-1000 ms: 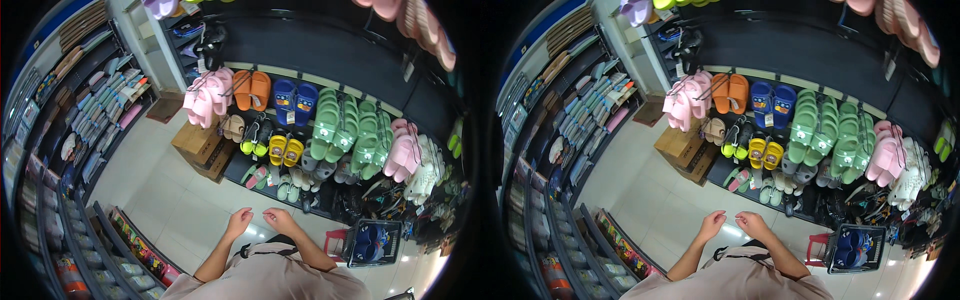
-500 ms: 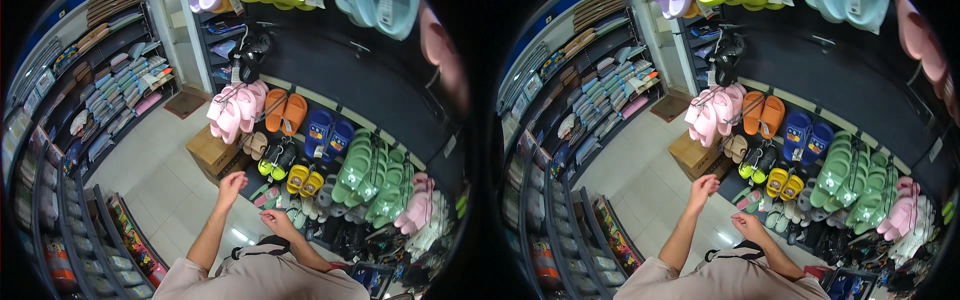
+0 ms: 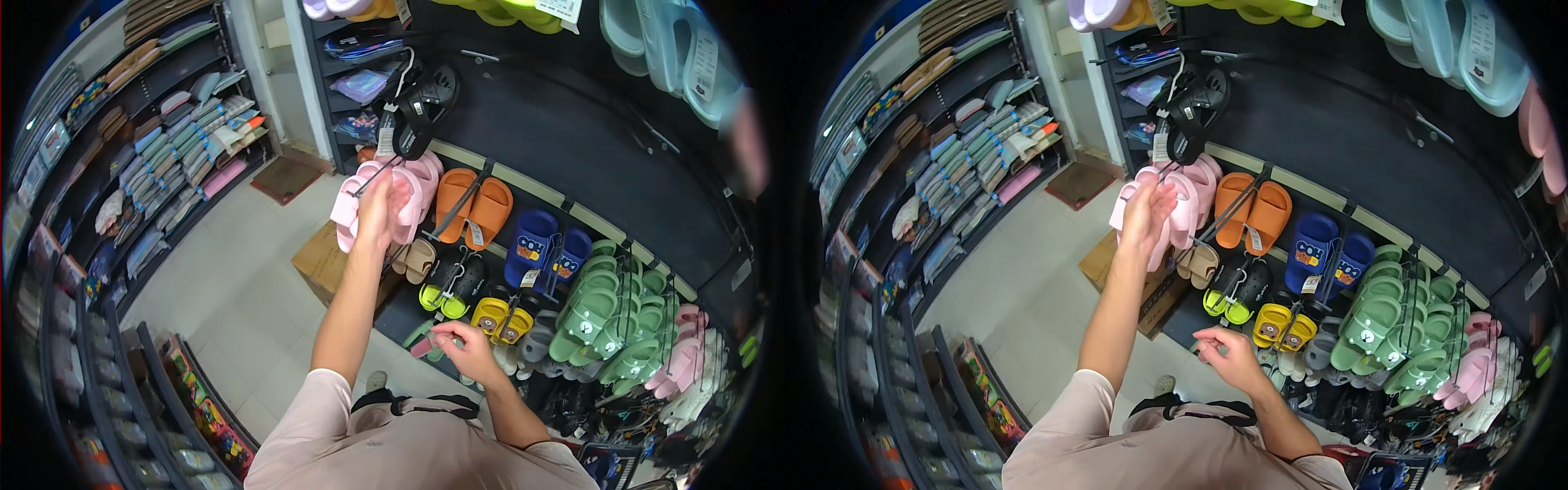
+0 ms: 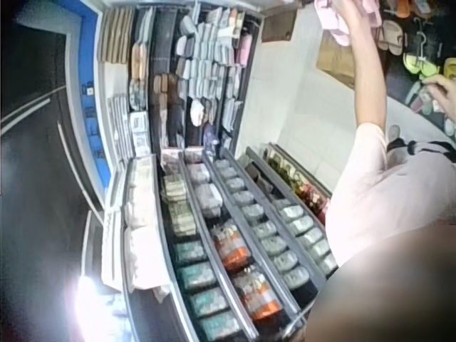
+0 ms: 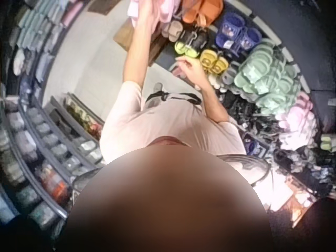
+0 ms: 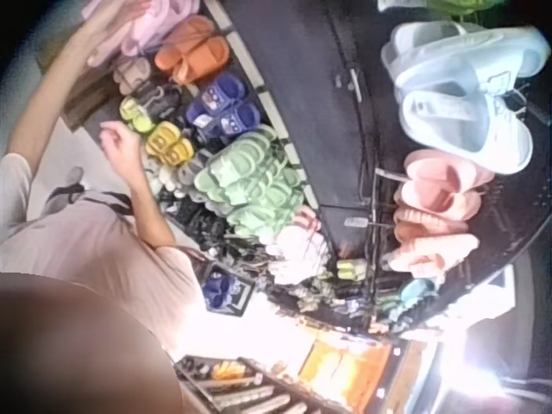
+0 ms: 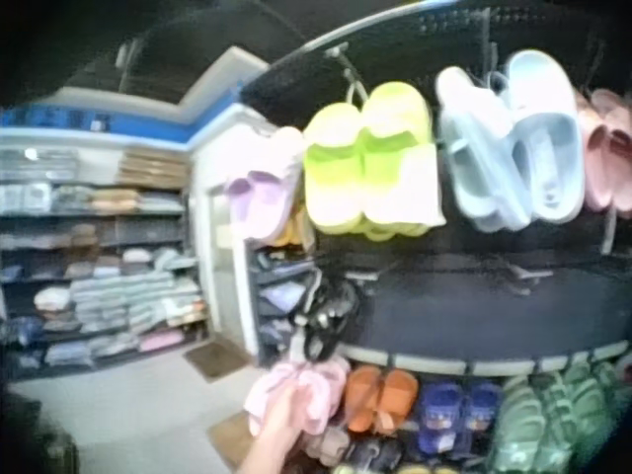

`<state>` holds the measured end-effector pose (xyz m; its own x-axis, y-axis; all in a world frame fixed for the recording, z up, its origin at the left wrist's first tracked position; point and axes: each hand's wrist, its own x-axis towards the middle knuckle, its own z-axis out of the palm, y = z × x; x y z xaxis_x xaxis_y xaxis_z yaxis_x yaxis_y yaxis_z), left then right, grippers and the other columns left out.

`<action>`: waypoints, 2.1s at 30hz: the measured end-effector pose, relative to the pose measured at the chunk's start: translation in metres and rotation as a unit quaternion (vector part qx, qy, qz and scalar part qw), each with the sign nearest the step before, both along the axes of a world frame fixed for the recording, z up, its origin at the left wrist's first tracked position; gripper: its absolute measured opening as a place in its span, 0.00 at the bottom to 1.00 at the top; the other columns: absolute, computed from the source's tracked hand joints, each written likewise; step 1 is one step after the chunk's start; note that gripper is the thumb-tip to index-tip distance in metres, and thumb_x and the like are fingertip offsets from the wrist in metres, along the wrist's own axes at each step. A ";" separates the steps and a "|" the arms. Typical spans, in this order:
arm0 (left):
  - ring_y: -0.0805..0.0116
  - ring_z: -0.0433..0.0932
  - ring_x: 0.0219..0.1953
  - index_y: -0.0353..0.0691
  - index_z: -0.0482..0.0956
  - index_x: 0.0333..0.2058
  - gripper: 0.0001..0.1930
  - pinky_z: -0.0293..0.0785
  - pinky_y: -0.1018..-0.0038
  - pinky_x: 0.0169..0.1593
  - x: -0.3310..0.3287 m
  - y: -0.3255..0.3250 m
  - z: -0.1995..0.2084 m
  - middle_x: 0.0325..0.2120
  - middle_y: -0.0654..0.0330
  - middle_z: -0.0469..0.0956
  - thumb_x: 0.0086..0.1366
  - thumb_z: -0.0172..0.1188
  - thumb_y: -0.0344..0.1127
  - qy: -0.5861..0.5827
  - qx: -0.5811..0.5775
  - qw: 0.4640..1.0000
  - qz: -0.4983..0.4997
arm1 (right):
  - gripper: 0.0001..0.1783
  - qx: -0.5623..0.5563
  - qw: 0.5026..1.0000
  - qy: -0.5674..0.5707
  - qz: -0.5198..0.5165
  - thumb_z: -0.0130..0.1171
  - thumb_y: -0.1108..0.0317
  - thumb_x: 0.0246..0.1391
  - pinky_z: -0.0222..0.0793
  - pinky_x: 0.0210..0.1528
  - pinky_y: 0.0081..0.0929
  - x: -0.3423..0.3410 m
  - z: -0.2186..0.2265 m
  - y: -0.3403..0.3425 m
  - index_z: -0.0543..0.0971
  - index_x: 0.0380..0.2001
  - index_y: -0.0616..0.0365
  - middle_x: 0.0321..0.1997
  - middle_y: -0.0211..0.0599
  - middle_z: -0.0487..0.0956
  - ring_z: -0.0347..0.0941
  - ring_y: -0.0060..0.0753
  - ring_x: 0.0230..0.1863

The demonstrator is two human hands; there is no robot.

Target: Organizing and inspecting various sandals and slippers on a retail shelf and placing some in a shopping basket.

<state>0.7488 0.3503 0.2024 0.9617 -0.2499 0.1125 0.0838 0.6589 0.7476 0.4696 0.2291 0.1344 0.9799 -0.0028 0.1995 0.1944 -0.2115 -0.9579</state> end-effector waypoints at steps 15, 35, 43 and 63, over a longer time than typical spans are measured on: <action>0.54 0.71 0.54 0.45 0.65 0.57 0.21 0.70 0.59 0.55 0.226 -0.078 0.057 0.56 0.57 0.67 0.69 0.57 0.41 0.070 -0.219 0.961 -0.152 | 0.09 0.056 0.978 -0.006 -0.199 0.57 0.75 0.60 0.76 0.38 0.23 0.051 -0.004 0.079 0.79 0.43 0.66 0.33 0.35 0.82 0.79 0.23 0.33; 0.56 0.77 0.47 0.33 0.70 0.45 0.10 0.75 0.57 0.55 0.103 0.019 0.111 0.46 0.48 0.75 0.73 0.50 0.34 0.001 -0.252 0.967 -0.032 | 0.08 0.079 0.935 0.022 -0.346 0.56 0.74 0.61 0.73 0.39 0.20 0.042 -0.024 0.126 0.80 0.41 0.66 0.32 0.31 0.81 0.76 0.19 0.34; 0.55 0.75 0.52 0.30 0.66 0.52 0.16 0.71 0.56 0.59 0.056 0.064 0.091 0.51 0.47 0.73 0.73 0.51 0.35 0.007 -0.284 0.958 -0.030 | 0.08 0.085 0.940 -0.005 -0.332 0.57 0.75 0.61 0.74 0.39 0.21 0.016 -0.021 0.132 0.79 0.42 0.66 0.33 0.33 0.81 0.77 0.21 0.35; 0.54 0.70 0.60 0.35 0.66 0.61 0.23 0.65 0.54 0.65 -0.227 0.043 0.030 0.60 0.48 0.69 0.74 0.47 0.41 0.026 -0.132 0.949 -0.284 | 0.11 0.102 0.873 0.005 -0.476 0.59 0.71 0.58 0.71 0.37 0.21 -0.273 -0.029 0.091 0.81 0.42 0.64 0.32 0.32 0.82 0.75 0.20 0.32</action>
<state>0.5219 0.3935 0.2320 0.6865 -0.6993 0.1990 0.5134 0.6600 0.5484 0.1968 0.3199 0.1058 0.5155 -0.8520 0.0913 0.0160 -0.0969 -0.9952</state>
